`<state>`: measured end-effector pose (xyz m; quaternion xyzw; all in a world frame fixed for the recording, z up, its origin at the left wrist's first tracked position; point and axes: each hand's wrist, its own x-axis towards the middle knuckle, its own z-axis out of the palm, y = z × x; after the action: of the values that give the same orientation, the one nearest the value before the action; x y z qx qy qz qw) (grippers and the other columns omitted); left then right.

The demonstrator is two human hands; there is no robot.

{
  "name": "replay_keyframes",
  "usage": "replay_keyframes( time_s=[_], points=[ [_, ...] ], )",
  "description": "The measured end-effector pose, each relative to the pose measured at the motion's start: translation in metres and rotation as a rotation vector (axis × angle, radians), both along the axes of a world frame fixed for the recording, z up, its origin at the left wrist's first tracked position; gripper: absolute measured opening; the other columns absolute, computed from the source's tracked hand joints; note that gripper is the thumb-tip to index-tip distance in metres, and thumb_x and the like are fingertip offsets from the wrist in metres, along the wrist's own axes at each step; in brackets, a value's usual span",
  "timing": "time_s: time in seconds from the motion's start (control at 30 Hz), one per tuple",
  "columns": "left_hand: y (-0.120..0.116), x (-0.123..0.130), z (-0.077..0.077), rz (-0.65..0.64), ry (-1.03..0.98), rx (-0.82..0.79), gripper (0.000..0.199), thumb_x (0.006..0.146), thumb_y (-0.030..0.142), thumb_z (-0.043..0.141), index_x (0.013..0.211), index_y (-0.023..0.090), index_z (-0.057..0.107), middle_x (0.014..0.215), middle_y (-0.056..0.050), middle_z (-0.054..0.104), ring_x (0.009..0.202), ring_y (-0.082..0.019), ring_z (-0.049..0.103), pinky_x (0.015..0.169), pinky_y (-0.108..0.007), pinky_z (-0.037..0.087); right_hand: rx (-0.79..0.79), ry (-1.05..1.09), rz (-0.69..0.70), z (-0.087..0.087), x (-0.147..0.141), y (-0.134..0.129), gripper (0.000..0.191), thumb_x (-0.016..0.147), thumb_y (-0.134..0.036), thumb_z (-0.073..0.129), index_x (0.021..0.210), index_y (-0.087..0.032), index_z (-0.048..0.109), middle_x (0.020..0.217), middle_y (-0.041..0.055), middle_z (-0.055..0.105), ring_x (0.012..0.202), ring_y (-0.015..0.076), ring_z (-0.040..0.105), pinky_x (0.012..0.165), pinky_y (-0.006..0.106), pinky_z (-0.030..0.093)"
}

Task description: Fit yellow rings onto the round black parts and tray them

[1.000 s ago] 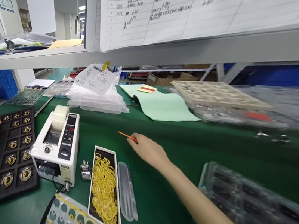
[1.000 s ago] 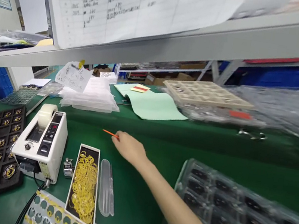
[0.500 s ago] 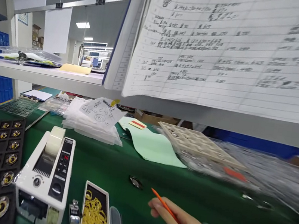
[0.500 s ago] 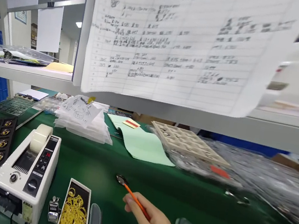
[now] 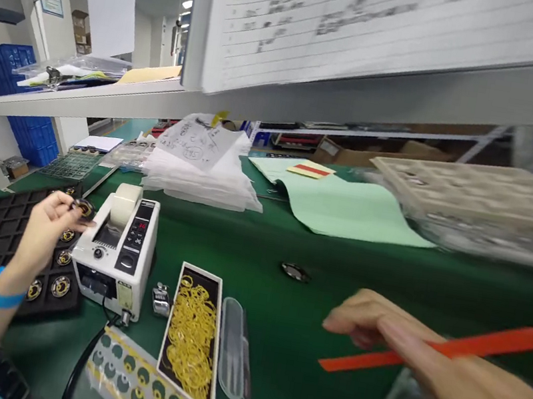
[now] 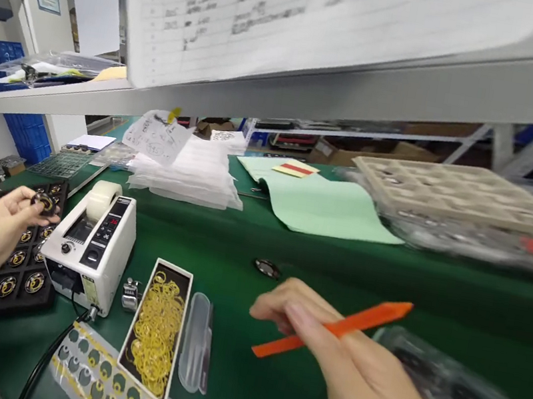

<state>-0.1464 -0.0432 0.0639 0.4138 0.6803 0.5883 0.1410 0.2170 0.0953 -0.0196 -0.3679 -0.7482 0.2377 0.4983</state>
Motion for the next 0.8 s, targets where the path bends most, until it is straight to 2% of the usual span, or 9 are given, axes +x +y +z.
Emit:
replay_keyframes(
  time_s=[0.03,0.1,0.17,0.23,0.3,0.4,0.6,0.7,0.8],
  points=[
    [-0.003,0.027,-0.003,-0.094,-0.037,0.021,0.031,0.078,0.040,0.072,0.091,0.019,0.052,0.076,0.000,0.070,0.075,-0.020,0.074,0.067,-0.026,0.058,-0.010,-0.003,0.028,0.008,0.002,-0.008,0.050,0.091,-0.060,0.044,0.066,-0.026,0.070,0.076,0.0089,0.068,0.070,0.0229,0.066,0.056,0.030,0.055],
    [-0.002,0.073,-0.009,-0.382,-0.231,0.096,0.038,0.077,0.036,0.076,0.106,0.020,0.056,0.080,-0.002,0.073,0.080,-0.022,0.075,0.066,-0.024,0.059,0.014,0.063,0.106,0.026,0.005,-0.029,0.044,0.094,-0.054,0.042,0.080,-0.029,0.075,0.069,0.0061,0.068,0.061,0.0183,0.064,0.052,0.026,0.052],
    [0.007,0.108,-0.014,-0.568,-0.359,0.147,0.043,0.079,0.033,0.076,0.116,0.020,0.058,0.087,-0.004,0.075,0.082,-0.021,0.075,0.069,-0.023,0.060,0.097,0.199,0.164,0.046,0.002,-0.052,0.036,0.097,-0.048,0.043,0.089,-0.032,0.075,0.063,0.0031,0.065,0.058,0.0154,0.063,0.052,0.023,0.052],
    [0.019,0.133,-0.016,-0.683,-0.426,0.179,0.039,0.082,0.030,0.074,0.117,0.021,0.062,0.094,-0.004,0.076,0.086,-0.020,0.075,0.074,-0.023,0.060,0.152,0.267,0.219,0.061,-0.005,-0.071,0.028,0.097,-0.040,0.049,0.087,-0.029,0.073,0.067,0.0024,0.067,0.064,0.0152,0.065,0.057,0.022,0.053],
    [0.029,0.150,-0.019,-0.763,-0.457,0.196,0.033,0.085,0.028,0.070,0.117,0.022,0.063,0.100,-0.004,0.075,0.094,-0.020,0.073,0.080,-0.023,0.060,0.180,0.277,0.239,0.067,-0.012,-0.082,0.022,0.095,-0.031,0.054,0.083,-0.026,0.071,0.073,0.0024,0.069,0.070,0.0151,0.066,0.061,0.022,0.054],
    [0.034,0.161,-0.022,-0.815,-0.467,0.215,0.029,0.089,0.026,0.066,0.118,0.023,0.062,0.104,-0.005,0.074,0.102,-0.022,0.070,0.085,-0.027,0.059,0.161,0.296,0.233,0.065,-0.021,-0.083,0.016,0.092,-0.020,0.056,0.084,-0.022,0.070,0.078,0.0027,0.070,0.070,0.0145,0.067,0.063,0.023,0.055],
    [0.036,0.158,-0.028,-0.829,-0.421,0.240,0.025,0.091,0.025,0.063,0.116,0.025,0.061,0.105,-0.004,0.074,0.107,-0.022,0.068,0.087,-0.027,0.058,0.032,0.363,0.314,0.050,-0.030,-0.067,0.016,0.091,-0.018,0.056,0.088,-0.019,0.072,0.080,0.0046,0.072,0.073,0.0156,0.069,0.065,0.025,0.058],
    [0.039,0.154,-0.027,-0.830,-0.434,0.225,0.025,0.091,0.025,0.063,0.116,0.025,0.060,0.105,-0.004,0.074,0.105,-0.021,0.069,0.087,-0.026,0.058,0.153,0.330,0.397,0.044,-0.030,-0.058,0.018,0.091,-0.011,0.055,0.092,-0.019,0.071,0.084,0.0048,0.073,0.077,0.0149,0.070,0.069,0.025,0.059],
    [0.040,0.151,-0.026,-0.813,-0.462,0.200,0.026,0.090,0.025,0.064,0.115,0.023,0.060,0.102,-0.005,0.075,0.102,-0.021,0.070,0.085,-0.025,0.057,0.391,0.206,0.471,0.039,-0.028,-0.049,0.022,0.091,-0.006,0.053,0.100,-0.017,0.069,0.092,0.0080,0.073,0.085,0.0148,0.069,0.075,0.026,0.058]
  ],
)
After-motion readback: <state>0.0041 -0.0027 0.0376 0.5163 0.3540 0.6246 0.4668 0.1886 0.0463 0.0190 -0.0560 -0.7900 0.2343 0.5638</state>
